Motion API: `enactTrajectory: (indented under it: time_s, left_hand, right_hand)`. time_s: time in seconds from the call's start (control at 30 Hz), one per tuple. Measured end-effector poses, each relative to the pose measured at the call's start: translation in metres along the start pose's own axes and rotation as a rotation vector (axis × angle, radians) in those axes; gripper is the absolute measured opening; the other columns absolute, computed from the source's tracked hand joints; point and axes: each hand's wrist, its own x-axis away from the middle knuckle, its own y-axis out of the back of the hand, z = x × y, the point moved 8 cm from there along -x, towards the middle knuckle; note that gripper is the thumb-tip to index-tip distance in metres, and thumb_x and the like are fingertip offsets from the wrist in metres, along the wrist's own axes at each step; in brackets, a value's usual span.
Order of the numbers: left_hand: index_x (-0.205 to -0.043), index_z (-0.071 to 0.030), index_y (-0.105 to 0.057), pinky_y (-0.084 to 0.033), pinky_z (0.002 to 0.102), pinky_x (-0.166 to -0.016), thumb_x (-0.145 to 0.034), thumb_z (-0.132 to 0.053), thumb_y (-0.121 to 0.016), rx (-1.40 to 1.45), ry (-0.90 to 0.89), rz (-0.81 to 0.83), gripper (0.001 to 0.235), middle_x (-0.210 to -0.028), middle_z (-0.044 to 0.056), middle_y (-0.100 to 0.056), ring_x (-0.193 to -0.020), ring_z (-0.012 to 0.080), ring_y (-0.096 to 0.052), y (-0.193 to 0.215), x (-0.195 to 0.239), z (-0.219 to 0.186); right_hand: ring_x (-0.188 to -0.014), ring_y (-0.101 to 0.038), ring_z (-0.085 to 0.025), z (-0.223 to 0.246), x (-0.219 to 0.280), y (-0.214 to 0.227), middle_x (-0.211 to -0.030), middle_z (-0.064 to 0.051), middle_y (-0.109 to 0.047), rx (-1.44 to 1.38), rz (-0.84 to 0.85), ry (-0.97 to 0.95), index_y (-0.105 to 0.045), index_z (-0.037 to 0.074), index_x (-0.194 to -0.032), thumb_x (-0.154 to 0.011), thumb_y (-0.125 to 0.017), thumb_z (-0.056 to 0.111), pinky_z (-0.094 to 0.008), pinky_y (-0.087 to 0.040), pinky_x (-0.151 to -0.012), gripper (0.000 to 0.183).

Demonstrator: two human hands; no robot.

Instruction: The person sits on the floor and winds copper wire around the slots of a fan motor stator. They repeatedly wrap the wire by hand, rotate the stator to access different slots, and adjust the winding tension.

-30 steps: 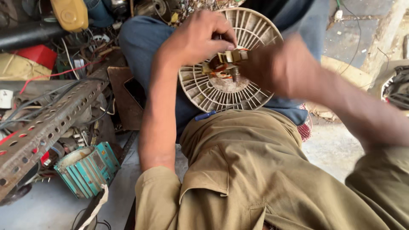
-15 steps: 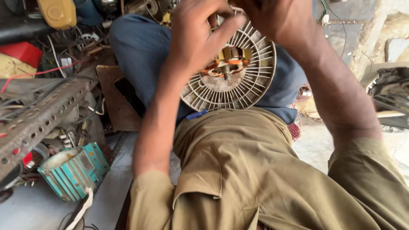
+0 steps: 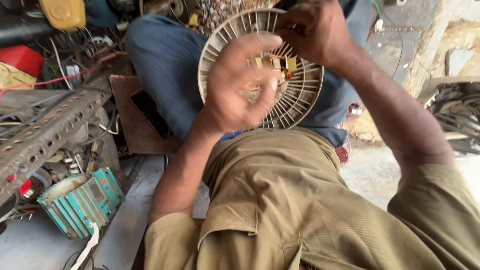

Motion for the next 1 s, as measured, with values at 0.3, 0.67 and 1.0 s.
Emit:
enactTrajectory:
  time_s: [0.3, 0.67, 1.0]
  left_hand:
    - [-0.102, -0.011, -0.077, -0.058, 0.043, -0.093, -0.096, -0.022, -0.077, 0.187, 0.210, 0.461, 0.013, -0.109, 0.007, -0.073, -0.102, 0.0273, -0.073, -0.014, -0.065, 0.046]
    - [-0.094, -0.008, -0.073, -0.071, 0.048, -0.087, -0.094, -0.020, -0.070, 0.659, 0.391, -0.201, 0.012, -0.121, 0.010, -0.068, -0.097, 0.0290, -0.073, -0.003, -0.006, 0.036]
    - [-0.104, -0.008, -0.079, -0.058, 0.043, -0.099, -0.102, -0.020, -0.075, 0.094, 0.167, 0.279, 0.012, -0.121, 0.005, -0.070, -0.114, 0.0178, -0.067, -0.014, -0.013, 0.074]
  right_hand:
    - [-0.044, -0.052, -0.020, 0.107, 0.007, 0.005, -0.067, -0.002, -0.064, 0.313, 0.357, 0.136, -0.072, 0.012, -0.080, -0.100, -0.073, 0.021, -0.040, -0.039, -0.039, 0.022]
    - [-0.076, -0.068, -0.021, -0.006, -0.002, 0.009, -0.092, -0.008, -0.071, -0.082, -0.081, -0.074, -0.078, 0.004, -0.101, -0.100, -0.083, 0.011, -0.036, -0.054, -0.065, 0.009]
    - [-0.062, -0.066, -0.021, 0.140, -0.014, 0.037, -0.073, -0.010, -0.071, 0.046, 0.316, 0.250, -0.071, 0.007, -0.071, -0.088, -0.078, 0.006, -0.036, -0.055, -0.054, 0.018]
